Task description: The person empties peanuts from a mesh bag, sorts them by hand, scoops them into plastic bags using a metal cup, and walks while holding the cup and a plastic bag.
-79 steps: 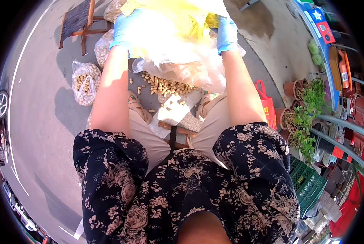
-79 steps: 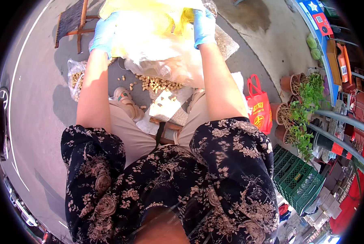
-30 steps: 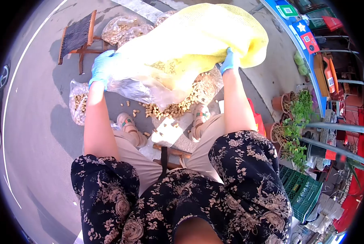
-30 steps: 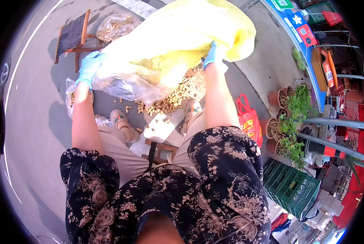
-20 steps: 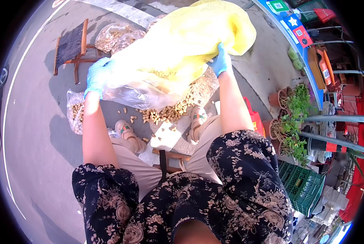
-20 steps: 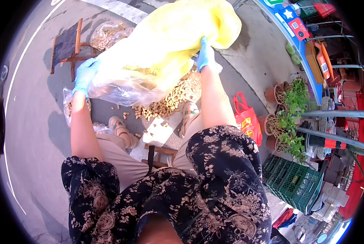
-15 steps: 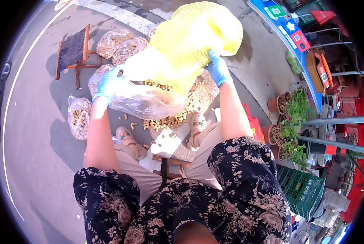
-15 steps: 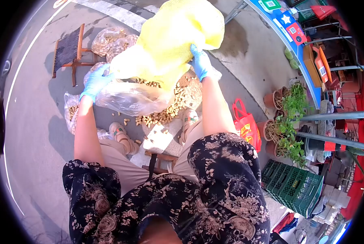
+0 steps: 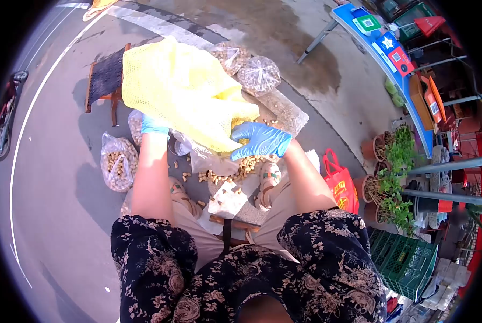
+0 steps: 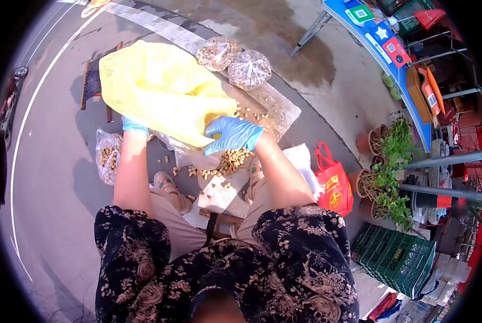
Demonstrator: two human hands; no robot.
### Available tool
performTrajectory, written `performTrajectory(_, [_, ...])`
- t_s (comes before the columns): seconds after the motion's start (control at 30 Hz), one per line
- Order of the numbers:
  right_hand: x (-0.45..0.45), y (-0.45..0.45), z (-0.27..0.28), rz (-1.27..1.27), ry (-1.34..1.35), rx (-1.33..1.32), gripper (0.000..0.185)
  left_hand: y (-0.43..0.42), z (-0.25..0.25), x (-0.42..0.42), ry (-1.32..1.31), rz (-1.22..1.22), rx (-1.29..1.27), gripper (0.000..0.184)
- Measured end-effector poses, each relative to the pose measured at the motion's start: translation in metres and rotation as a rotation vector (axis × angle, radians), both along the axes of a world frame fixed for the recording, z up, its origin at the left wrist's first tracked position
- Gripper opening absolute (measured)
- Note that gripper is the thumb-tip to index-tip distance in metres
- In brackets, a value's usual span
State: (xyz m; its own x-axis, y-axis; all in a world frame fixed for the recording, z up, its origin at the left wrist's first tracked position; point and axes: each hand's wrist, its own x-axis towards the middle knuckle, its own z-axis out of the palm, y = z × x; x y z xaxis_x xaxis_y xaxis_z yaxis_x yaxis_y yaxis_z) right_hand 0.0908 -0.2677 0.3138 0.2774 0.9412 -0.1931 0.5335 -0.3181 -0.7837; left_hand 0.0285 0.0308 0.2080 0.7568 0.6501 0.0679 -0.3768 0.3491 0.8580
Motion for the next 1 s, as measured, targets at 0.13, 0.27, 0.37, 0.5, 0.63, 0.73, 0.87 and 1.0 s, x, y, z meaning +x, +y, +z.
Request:
performTrajectory(0.13, [0.033, -0.010, -0.020, -0.035, 0.065, -0.299, 0.051, 0.006, -0.008, -0.032, 0.084, -0.096, -0.360, 0.038])
performTrajectory(0.27, [0.052, -0.006, -0.025, -0.550, 0.149, -0.007, 0.057, -0.004, -0.018, -0.039, 0.156, -0.166, -0.444, 0.038])
performTrajectory(0.37, [0.035, 0.025, -0.025, -0.664, 0.051, 0.625, 0.063, -0.005, -0.020, -0.033, 0.187, -0.186, -0.432, 0.038])
performTrajectory(0.5, [0.028, 0.039, -0.028, -0.514, -0.008, 0.328, 0.054, 0.010, -0.006, -0.028, 0.206, -0.186, -0.352, 0.038])
performTrajectory(0.63, [0.084, 0.001, 0.002, -0.886, 1.301, 1.021, 0.036, 0.020, 0.037, -0.036, 0.222, -0.163, -0.275, 0.038])
performTrajectory(0.73, [0.091, -0.011, -0.002, -1.001, 1.346, 1.090, 0.040, -0.001, 0.064, -0.041, 0.261, -0.055, -0.258, 0.036])
performTrajectory(0.87, [0.080, -0.010, 0.010, -0.684, 1.293, 1.202, 0.059, 0.032, 0.004, -0.033, 0.244, -0.094, -0.263, 0.036])
performTrajectory(1.0, [0.036, 0.016, 0.017, -0.279, 0.966, 0.847, 0.102, 0.056, -0.069, -0.037, 0.232, -0.221, -0.487, 0.035])
